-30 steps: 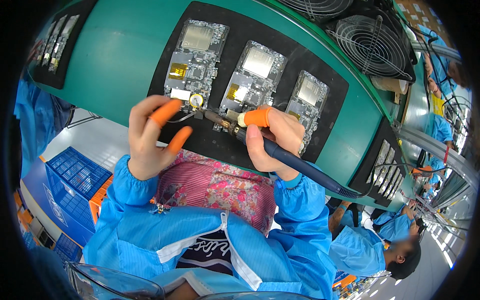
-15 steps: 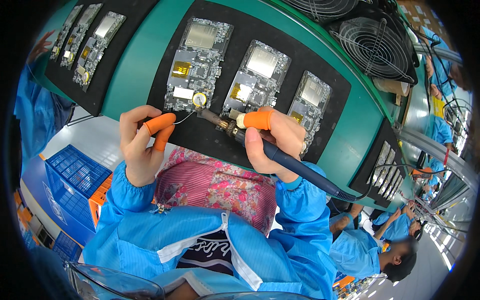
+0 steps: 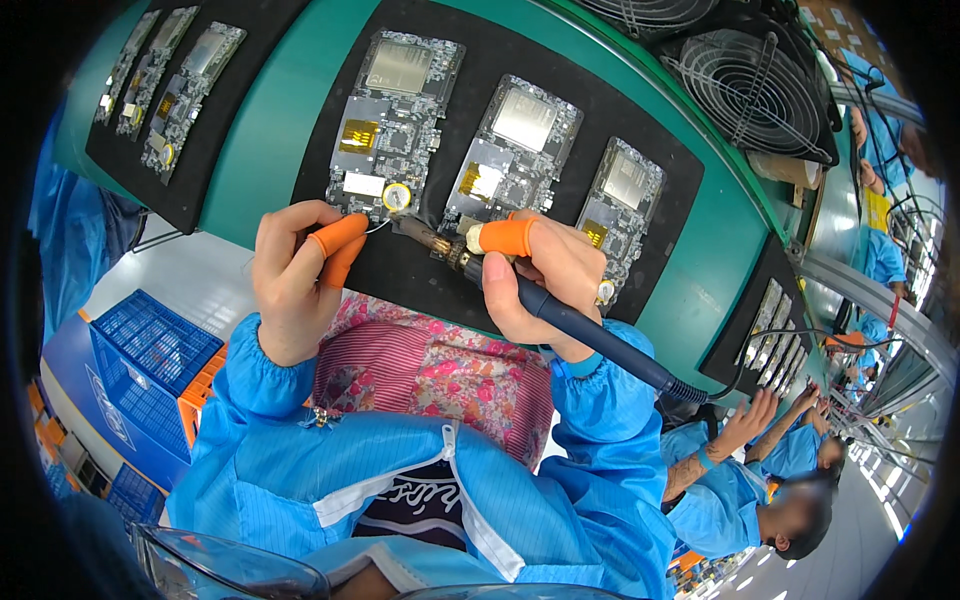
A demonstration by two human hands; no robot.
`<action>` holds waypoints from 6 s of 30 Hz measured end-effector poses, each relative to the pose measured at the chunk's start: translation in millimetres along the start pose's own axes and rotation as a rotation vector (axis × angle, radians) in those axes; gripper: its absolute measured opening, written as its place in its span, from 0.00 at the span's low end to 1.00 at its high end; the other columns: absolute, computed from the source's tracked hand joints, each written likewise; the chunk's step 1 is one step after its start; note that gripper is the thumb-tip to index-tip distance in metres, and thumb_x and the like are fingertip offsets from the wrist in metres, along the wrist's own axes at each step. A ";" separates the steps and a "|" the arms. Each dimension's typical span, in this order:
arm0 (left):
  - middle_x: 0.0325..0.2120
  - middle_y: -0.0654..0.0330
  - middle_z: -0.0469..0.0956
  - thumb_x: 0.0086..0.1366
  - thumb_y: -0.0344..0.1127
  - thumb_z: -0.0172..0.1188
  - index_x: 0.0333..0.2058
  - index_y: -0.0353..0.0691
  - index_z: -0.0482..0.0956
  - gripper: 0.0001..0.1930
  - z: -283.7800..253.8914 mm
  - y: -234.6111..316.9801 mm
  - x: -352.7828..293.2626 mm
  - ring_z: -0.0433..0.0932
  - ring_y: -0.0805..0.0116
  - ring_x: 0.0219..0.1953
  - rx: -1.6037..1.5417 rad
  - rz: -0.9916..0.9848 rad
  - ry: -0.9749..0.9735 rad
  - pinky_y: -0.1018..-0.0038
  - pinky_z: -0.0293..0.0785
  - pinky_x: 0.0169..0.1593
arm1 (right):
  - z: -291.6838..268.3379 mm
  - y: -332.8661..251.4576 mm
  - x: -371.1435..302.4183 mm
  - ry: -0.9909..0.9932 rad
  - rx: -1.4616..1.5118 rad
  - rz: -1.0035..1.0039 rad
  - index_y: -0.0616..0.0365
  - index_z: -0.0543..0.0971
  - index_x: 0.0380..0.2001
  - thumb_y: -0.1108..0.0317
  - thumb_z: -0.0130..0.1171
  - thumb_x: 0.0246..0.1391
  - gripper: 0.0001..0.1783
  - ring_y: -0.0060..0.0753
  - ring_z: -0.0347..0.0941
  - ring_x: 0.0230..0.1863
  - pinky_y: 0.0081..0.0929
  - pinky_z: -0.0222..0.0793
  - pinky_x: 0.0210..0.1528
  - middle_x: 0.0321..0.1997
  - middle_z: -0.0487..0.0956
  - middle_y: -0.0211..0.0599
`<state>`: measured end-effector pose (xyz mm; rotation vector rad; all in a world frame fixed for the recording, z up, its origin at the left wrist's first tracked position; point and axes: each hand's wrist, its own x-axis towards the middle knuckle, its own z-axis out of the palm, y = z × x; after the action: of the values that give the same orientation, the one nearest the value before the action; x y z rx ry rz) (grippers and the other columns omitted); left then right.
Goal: The person solders components onto circuit boards using a soldering iron and solder wire, pushes the tray of soldered boards down the assembly line, and pulls over another set of circuit boards to solder.
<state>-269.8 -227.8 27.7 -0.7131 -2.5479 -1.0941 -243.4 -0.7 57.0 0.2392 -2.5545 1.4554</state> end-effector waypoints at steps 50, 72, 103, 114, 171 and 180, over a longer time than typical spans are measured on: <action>0.32 0.53 0.72 0.37 0.19 0.68 0.26 0.27 0.74 0.14 30.0 60.9 -10.5 0.74 0.61 0.31 -0.126 0.072 -0.084 0.74 0.73 0.29 | -72.9 24.7 -63.5 0.102 -0.054 0.045 0.69 0.74 0.24 0.57 0.53 0.46 0.20 0.33 0.70 0.22 0.25 0.64 0.25 0.23 0.75 0.44; 0.32 0.52 0.73 0.38 0.17 0.67 0.24 0.26 0.74 0.12 43.5 59.8 1.8 0.74 0.61 0.29 -0.121 0.198 -0.147 0.74 0.73 0.30 | -67.8 32.6 -54.9 0.124 -0.012 -0.153 0.68 0.74 0.21 0.70 0.55 0.37 0.10 0.35 0.66 0.12 0.26 0.60 0.15 0.16 0.71 0.44; 0.32 0.57 0.74 0.39 0.20 0.66 0.25 0.31 0.75 0.12 36.1 52.3 0.1 0.71 0.62 0.31 -0.030 0.147 -0.178 0.73 0.67 0.31 | -60.6 28.5 -47.3 0.130 -0.028 -0.224 0.71 0.73 0.19 0.70 0.55 0.36 0.10 0.38 0.68 0.12 0.26 0.64 0.16 0.15 0.71 0.45; 0.30 0.60 0.75 0.37 0.21 0.67 0.21 0.34 0.74 0.11 39.1 58.0 10.9 0.71 0.63 0.29 0.060 0.247 -0.138 0.73 0.68 0.32 | -64.0 28.6 -45.6 0.077 -0.010 -0.262 0.71 0.72 0.18 0.72 0.55 0.37 0.09 0.40 0.68 0.12 0.27 0.65 0.15 0.15 0.71 0.48; 0.29 0.61 0.75 0.35 0.26 0.71 0.26 0.35 0.79 0.15 75.1 98.7 3.4 0.70 0.66 0.26 -0.198 0.330 -0.175 0.77 0.65 0.25 | -133.5 51.1 -119.2 0.369 0.104 -0.003 0.71 0.73 0.23 0.59 0.54 0.44 0.19 0.31 0.65 0.18 0.25 0.59 0.22 0.19 0.71 0.43; 0.29 0.61 0.75 0.36 0.26 0.71 0.26 0.35 0.79 0.14 78.5 102.3 2.8 0.70 0.67 0.26 -0.170 0.325 -0.195 0.77 0.65 0.25 | -133.9 56.3 -113.5 0.304 0.026 -0.054 0.69 0.74 0.20 0.66 0.54 0.38 0.13 0.32 0.62 0.11 0.26 0.55 0.15 0.14 0.69 0.42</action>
<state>-221.4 -108.6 37.2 -1.2834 -2.3896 -1.1840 -135.0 148.2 49.2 0.0816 -2.2717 1.3867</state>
